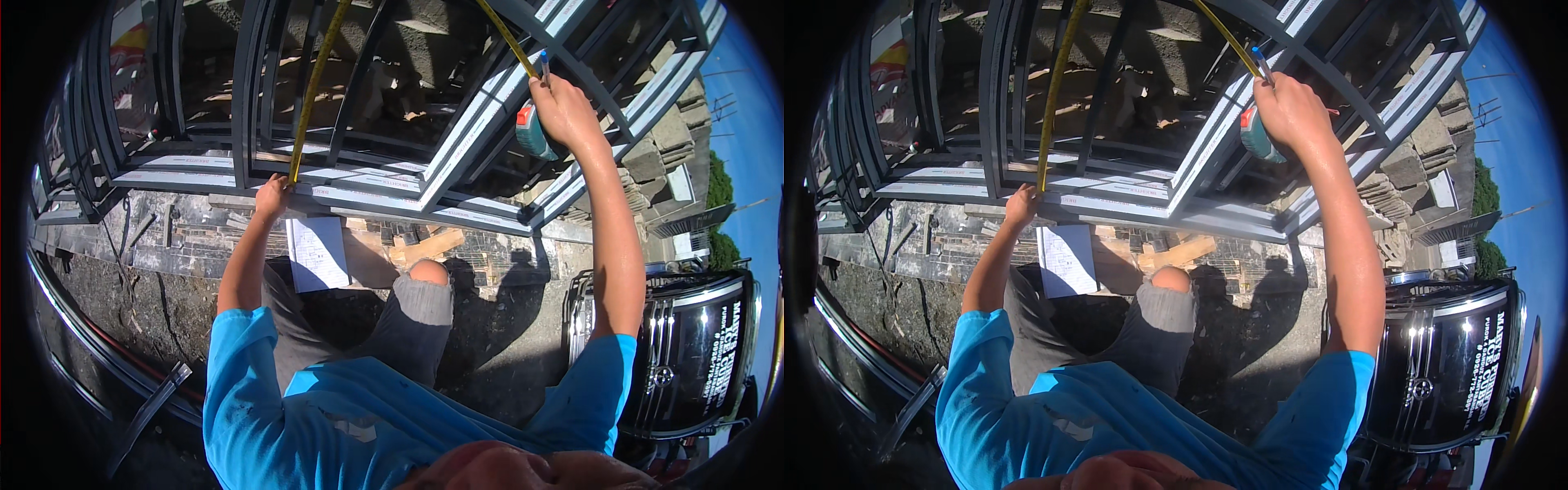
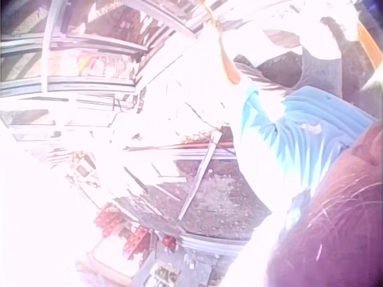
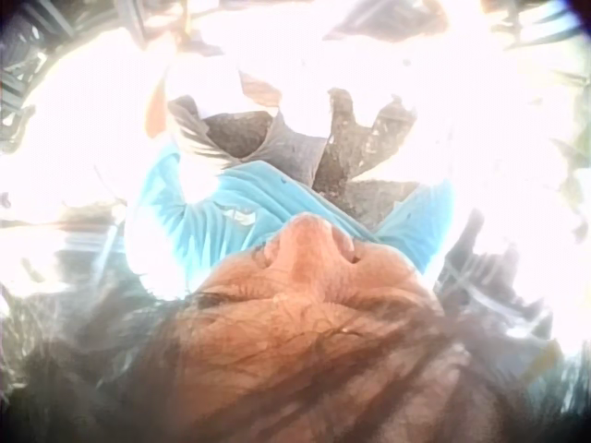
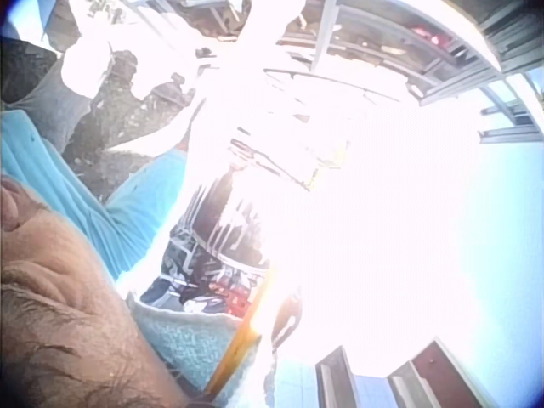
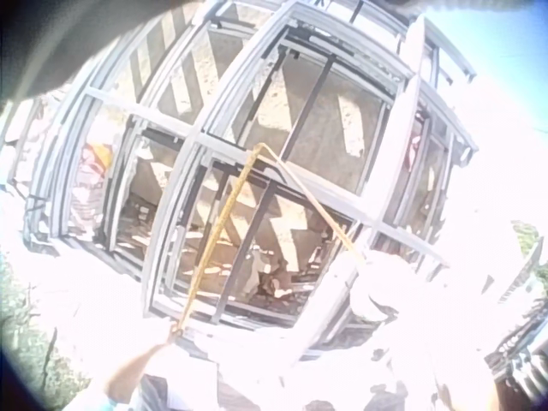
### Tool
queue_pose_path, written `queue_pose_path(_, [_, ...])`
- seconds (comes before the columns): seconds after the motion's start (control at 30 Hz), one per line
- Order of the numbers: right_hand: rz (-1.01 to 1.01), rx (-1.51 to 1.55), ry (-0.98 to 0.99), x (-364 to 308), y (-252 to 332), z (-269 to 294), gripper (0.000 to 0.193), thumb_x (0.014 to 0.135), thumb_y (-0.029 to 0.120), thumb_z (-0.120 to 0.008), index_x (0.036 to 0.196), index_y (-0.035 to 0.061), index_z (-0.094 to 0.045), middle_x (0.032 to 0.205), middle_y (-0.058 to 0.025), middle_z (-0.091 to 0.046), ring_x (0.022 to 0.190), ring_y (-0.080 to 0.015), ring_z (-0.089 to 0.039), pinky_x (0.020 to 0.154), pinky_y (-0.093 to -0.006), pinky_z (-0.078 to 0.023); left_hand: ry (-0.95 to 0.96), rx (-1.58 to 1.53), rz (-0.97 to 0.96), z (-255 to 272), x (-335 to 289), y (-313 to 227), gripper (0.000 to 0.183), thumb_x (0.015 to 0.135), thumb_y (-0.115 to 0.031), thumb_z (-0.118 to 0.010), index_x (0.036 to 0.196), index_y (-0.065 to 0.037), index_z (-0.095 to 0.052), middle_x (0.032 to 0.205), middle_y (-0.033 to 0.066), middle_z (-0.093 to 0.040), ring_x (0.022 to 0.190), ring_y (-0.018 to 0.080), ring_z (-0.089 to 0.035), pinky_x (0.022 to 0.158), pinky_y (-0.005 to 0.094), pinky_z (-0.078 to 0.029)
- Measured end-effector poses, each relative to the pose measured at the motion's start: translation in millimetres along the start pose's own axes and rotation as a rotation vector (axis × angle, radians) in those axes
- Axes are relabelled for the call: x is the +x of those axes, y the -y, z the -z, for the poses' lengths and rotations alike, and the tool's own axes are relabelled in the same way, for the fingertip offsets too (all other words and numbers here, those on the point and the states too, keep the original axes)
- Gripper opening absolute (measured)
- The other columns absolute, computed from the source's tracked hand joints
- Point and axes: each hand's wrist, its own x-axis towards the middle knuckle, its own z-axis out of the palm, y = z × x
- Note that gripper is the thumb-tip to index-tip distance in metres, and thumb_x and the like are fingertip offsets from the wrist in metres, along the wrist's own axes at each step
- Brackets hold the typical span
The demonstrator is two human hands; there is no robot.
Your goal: Measure the dimensions of metal window frames and record them in a notebook.
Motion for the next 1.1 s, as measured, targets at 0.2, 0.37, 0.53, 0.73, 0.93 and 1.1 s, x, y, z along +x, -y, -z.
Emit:
queue_pose_path(0.2, [-0.003, -0.009, -0.014, -0.5, -4.7, -4.4, 0.050, 0.092, 0.038, -0.038, 0.096, -0.0036, -0.064, 0.091, -0.0275, -0.066, 0.093, -0.0438, -0.062, 0.086, -0.0483, -0.047, 0.022, 0.020, 0.015, 2.7, 3.6, -7.2, 0.023, 0.084, -0.024, -0.061, 0.102, -0.012, -0.067, 0.103, 0.0109, -0.062, 0.092, 0.0348, -0.062, 0.076, 0.0445, -0.050])
queue_pose_path(0.37, [0.002, 0.019, -0.013, 4.7, -12.7, -15.0, 0.049, 0.091, 0.038, -0.038, 0.096, -0.0033, -0.065, 0.093, -0.0277, -0.066, 0.093, -0.0434, -0.062, 0.087, -0.0482, -0.047, 0.020, 0.056, 0.031, 6.0, 1.6, -13.5, 0.025, 0.085, -0.025, -0.059, 0.106, -0.012, -0.067, 0.109, 0.0098, -0.062, 0.094, 0.0337, -0.063, 0.078, 0.0434, -0.051])
queue_pose_path(0.53, [-0.003, 0.030, 0.008, 3.1, -16.8, -19.4, 0.049, 0.091, 0.038, -0.039, 0.098, -0.0022, -0.065, 0.094, -0.0277, -0.065, 0.094, -0.0434, -0.062, 0.088, -0.0486, -0.047, 0.045, 0.070, 0.050, 9.3, 1.8, -22.6, 0.027, 0.086, -0.027, -0.060, 0.109, -0.013, -0.067, 0.110, 0.0105, -0.062, 0.096, 0.0336, -0.063, 0.080, 0.0434, -0.051])
queue_pose_path(0.73, [-0.047, 0.401, 0.126, -39.9, -66.5, -55.1, 0.047, 0.092, 0.045, -0.047, 0.090, 0.0003, -0.062, 0.078, -0.0171, -0.064, 0.081, -0.0366, -0.061, 0.080, -0.0384, -0.046, 0.054, -0.040, -0.012, -4.6, -19.0, -51.3, 0.022, 0.085, -0.024, -0.062, 0.102, -0.012, -0.068, 0.101, 0.0114, -0.062, 0.091, 0.0333, -0.063, 0.076, 0.0431, -0.050])
queue_pose_path(0.93, [-0.522, 1.261, 0.337, -255.5, -185.9, -185.7, 0.027, 0.091, 0.019, -0.062, 0.113, 0.0029, -0.059, 0.075, 0.0020, -0.056, 0.066, -0.0052, -0.054, 0.058, -0.0216, -0.044, -0.071, -0.383, -0.172, 40.0, -59.1, -147.1, 0.014, 0.086, -0.015, -0.064, 0.096, -0.007, -0.066, 0.085, 0.0132, -0.065, 0.072, 0.0326, -0.063, 0.063, 0.0393, -0.050])
queue_pose_path(1.1, [-0.981, 1.282, 0.340, -484.8, -197.6, -277.7, 0.038, 0.091, 0.023, -0.061, 0.122, 0.0011, -0.054, 0.085, 0.0000, -0.057, 0.073, -0.0085, -0.055, 0.067, -0.0255, -0.045, -0.166, -0.517, 0.031, 60.5, -68.2, -159.8, 0.038, 0.083, -0.029, -0.073, 0.103, 0.000, -0.060, 0.075, 0.0070, -0.063, 0.056, 0.0115, -0.043, 0.053, 0.0267, -0.040])
